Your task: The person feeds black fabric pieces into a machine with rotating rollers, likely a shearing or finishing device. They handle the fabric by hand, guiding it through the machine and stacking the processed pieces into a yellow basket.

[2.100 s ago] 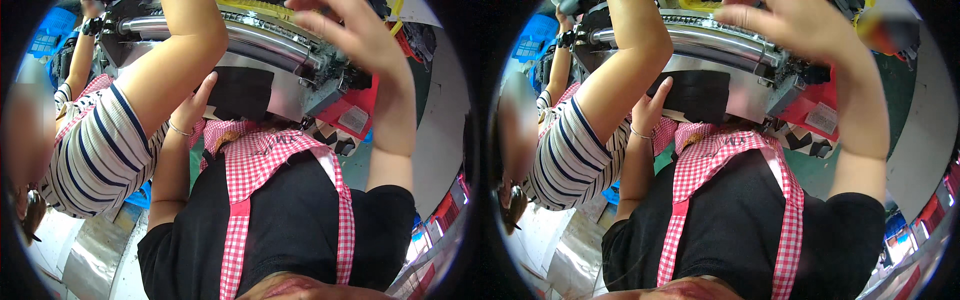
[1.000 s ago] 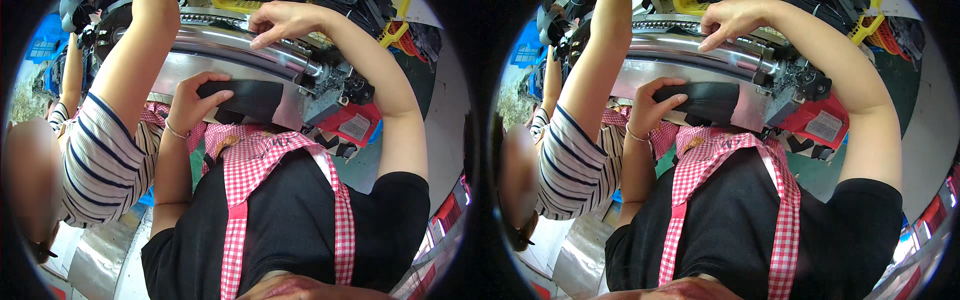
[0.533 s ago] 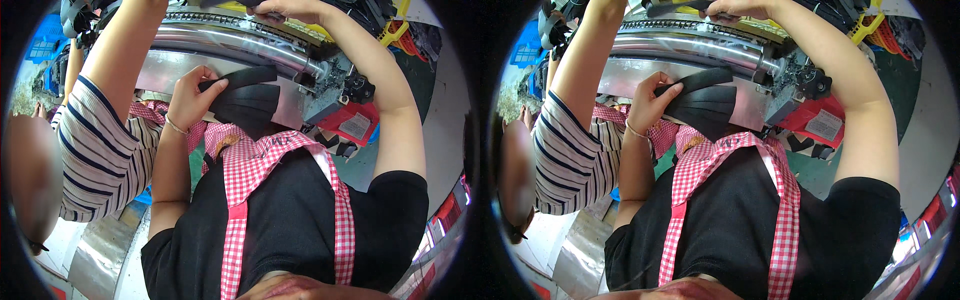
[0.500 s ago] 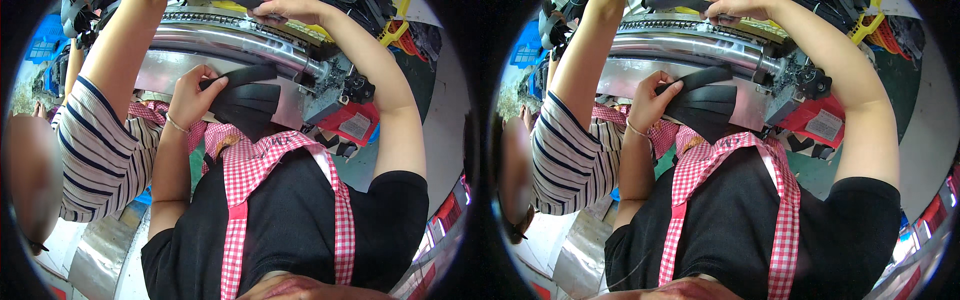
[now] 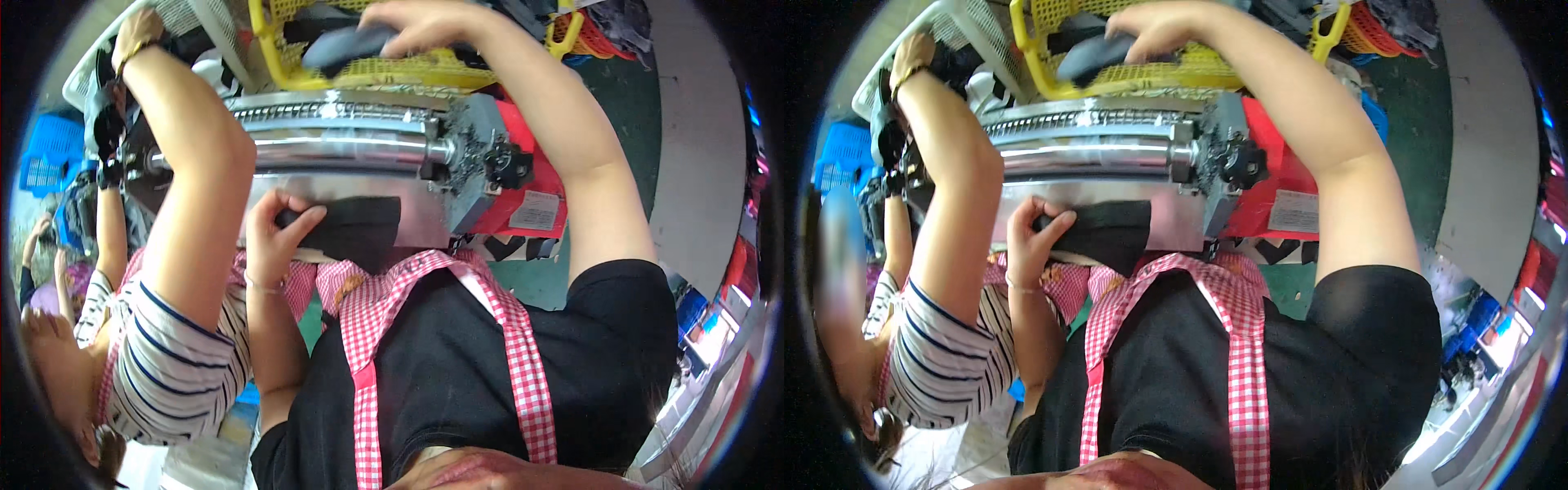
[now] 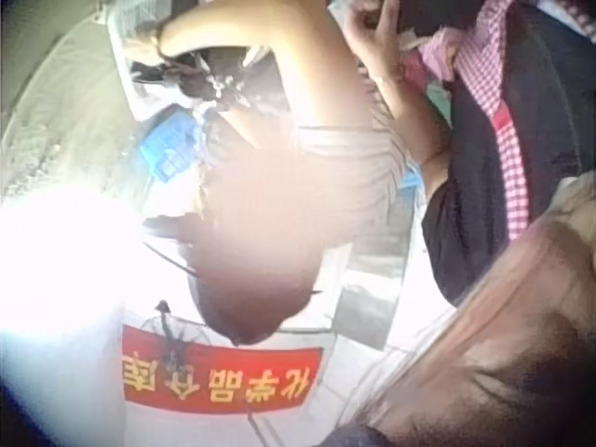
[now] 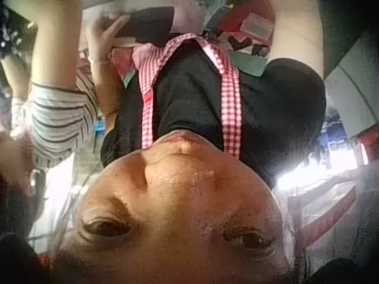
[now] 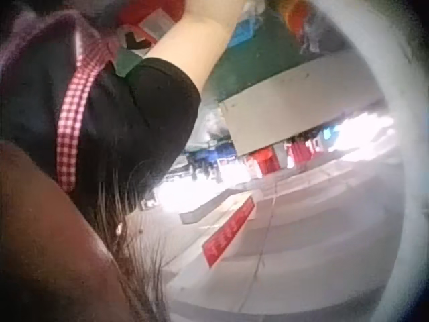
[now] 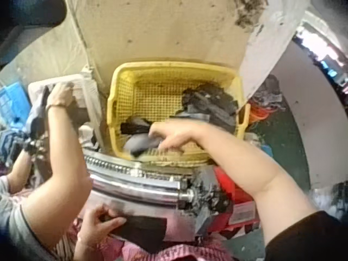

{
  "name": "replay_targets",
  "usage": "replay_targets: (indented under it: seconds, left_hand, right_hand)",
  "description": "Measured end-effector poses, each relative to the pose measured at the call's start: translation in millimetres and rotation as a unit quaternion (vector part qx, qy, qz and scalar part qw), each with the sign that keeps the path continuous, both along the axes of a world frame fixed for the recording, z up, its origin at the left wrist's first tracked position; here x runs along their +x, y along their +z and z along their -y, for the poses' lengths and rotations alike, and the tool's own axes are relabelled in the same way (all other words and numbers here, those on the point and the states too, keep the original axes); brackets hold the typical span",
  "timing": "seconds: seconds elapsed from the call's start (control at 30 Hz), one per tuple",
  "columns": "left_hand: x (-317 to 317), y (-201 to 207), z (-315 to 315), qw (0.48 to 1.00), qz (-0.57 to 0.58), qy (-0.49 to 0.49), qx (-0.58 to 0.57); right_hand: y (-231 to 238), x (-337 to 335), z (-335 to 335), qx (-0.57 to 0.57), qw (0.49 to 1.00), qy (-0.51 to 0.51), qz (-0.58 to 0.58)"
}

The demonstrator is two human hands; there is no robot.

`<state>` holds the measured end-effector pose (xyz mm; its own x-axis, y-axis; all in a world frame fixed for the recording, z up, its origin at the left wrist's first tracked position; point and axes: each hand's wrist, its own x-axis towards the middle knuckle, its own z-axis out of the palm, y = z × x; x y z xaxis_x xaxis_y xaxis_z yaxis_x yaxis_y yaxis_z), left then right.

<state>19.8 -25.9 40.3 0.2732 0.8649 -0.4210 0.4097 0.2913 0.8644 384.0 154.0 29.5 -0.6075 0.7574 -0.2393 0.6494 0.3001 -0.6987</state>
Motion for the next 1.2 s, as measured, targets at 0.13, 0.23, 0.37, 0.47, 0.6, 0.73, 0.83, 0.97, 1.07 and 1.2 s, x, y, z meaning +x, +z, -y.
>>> replay_targets:
  seconds: [0.13,0.23,0.37,0.47,0.6,0.73,0.83,0.97,1.07,1.2]
  left_hand:
    - [-1.0,6.5,10.3,1.0,0.011,0.005,-0.022]
    - [-1.5,5.0,13.3,0.999,-0.026,-0.043,0.012]
    - [-3.0,9.5,9.5,0.986,-0.112,-0.099,0.074]
    - [-1.7,7.2,14.1,0.987,-0.074,-0.077,0.117]
    - [-9.7,-25.2,21.3,0.998,0.053,-0.004,0.022]
    - [-4.3,-28.7,24.5,0.995,0.089,-0.008,-0.049]
    - [11.7,-20.5,30.7,0.985,0.109,-0.016,-0.133]
    - [14.8,-33.0,40.6,0.978,0.106,-0.008,-0.18]
    - [14.8,-31.2,34.8,0.984,0.056,-0.024,-0.169]
    - [28.6,-12.7,17.9,0.968,0.103,0.0,-0.231]
  right_hand:
    - [42.2,124.7,-21.1,0.184,0.914,-0.274,0.238]
    - [30.6,183.1,-21.6,0.186,0.83,-0.31,0.424]
    - [12.1,183.7,15.8,0.409,0.785,-0.246,0.395]
    - [79.6,85.6,79.2,0.415,0.846,-0.242,0.231]
    - [67.1,-95.2,183.3,0.365,0.919,-0.149,0.026]
    - [-22.5,-201.1,128.2,0.384,0.907,-0.159,0.069]
    - [-69.2,-254.2,61.9,0.414,0.877,-0.234,0.058]
    - [-88.1,-267.9,59.4,0.323,0.897,-0.295,0.073]
    - [-102.9,-244.6,68.5,0.323,0.899,-0.292,0.046]
    - [-97.0,-210.9,73.4,0.336,0.892,-0.297,0.048]
